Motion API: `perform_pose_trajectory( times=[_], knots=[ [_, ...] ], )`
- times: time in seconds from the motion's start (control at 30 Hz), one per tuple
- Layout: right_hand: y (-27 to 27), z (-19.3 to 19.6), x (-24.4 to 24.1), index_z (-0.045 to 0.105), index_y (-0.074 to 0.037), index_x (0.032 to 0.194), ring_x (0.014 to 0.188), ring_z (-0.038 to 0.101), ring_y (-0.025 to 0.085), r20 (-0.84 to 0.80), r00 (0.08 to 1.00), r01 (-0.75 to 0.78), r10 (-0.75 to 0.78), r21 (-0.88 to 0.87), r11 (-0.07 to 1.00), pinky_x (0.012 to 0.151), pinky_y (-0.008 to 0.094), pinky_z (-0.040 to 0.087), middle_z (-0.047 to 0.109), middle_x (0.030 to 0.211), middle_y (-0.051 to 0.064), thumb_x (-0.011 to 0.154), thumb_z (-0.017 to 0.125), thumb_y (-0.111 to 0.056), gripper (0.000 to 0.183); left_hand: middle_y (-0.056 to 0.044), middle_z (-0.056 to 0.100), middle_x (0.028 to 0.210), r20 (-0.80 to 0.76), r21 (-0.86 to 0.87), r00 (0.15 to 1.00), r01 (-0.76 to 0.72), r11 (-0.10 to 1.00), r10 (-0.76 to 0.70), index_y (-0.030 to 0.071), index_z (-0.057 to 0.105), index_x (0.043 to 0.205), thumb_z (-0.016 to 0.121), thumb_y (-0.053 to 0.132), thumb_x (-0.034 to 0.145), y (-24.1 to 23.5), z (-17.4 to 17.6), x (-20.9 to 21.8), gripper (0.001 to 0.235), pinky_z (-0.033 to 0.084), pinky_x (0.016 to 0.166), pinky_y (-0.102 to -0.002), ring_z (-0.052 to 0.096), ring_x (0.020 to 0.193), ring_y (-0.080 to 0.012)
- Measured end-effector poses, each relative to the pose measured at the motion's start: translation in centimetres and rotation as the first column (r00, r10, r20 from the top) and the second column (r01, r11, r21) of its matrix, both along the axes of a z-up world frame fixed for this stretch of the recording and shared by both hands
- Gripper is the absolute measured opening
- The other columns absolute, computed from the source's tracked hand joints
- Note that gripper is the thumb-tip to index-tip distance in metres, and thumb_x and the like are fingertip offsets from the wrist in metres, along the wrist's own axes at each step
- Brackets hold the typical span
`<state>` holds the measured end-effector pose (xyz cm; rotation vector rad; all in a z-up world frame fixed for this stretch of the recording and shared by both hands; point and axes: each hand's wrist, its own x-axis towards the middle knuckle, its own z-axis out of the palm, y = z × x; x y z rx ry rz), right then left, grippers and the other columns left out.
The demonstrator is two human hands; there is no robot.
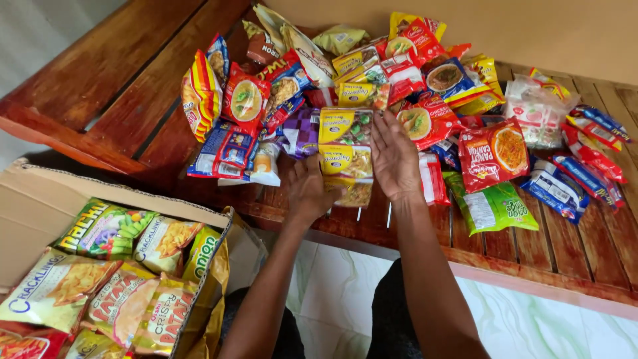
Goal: Sorting and packing snack packets and coffee sachets into a cardboard box.
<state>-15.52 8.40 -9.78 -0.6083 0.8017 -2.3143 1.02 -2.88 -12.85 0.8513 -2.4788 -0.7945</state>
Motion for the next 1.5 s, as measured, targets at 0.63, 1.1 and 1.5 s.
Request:
perform_pose_trajectory(
  times=[0.63, 1.1, 1.5],
  knots=[
    [-0.1, -1.1, 0.1, 0.049, -0.006, 0.137, 0.106, 0.070, 0.021, 0.120, 0.978, 0.165, -0.170, 0.049, 0.985, 0.093, 0.034, 0.061, 0.073, 0.114, 0.014, 0.087, 0.075, 0.001, 0.057, -0.016, 0.077, 0.117, -0.427, 0.403, 0.895, 0.315, 0.859, -0.128, -0.004, 0.054, 0.133, 0.092, 0.020, 0.072, -2.5, -1.7, 0.3, 0.076, 0.056, 0.096, -0.035, 0.073, 0.106, -0.0219],
    [1.5, 0.2, 5.4, 0.068, -0.001, 0.119, 0.097, 0.074, 0.017, -0.280, 0.960, 0.112, 0.026, 0.465, 0.878, 0.086, 0.036, 0.063, 0.077, 0.113, 0.013, 0.084, 0.083, -0.007, 0.039, -0.007, 0.075, 0.117, -0.727, 0.598, 0.683, 0.575, 0.559, 0.075, 0.003, 0.065, 0.131, 0.066, 0.006, 0.098, 0.4, 2.2, 0.9, 0.033, 0.058, 0.090, -0.030, 0.070, 0.101, -0.0119],
    [1.0, -1.9, 5.6, 0.071, -0.001, 0.118, 0.099, 0.072, 0.016, -0.346, 0.931, 0.072, 0.120, 0.494, 0.866, 0.088, 0.036, 0.060, 0.077, 0.112, 0.010, 0.089, 0.079, -0.005, 0.031, -0.011, 0.075, 0.109, -0.694, 0.609, 0.718, 0.543, 0.578, 0.056, -0.005, 0.065, 0.124, 0.071, 0.006, 0.098, -1.7, 0.4, 1.3, 0.028, 0.060, 0.079, -0.029, 0.070, 0.090, -0.0117]
  ],
)
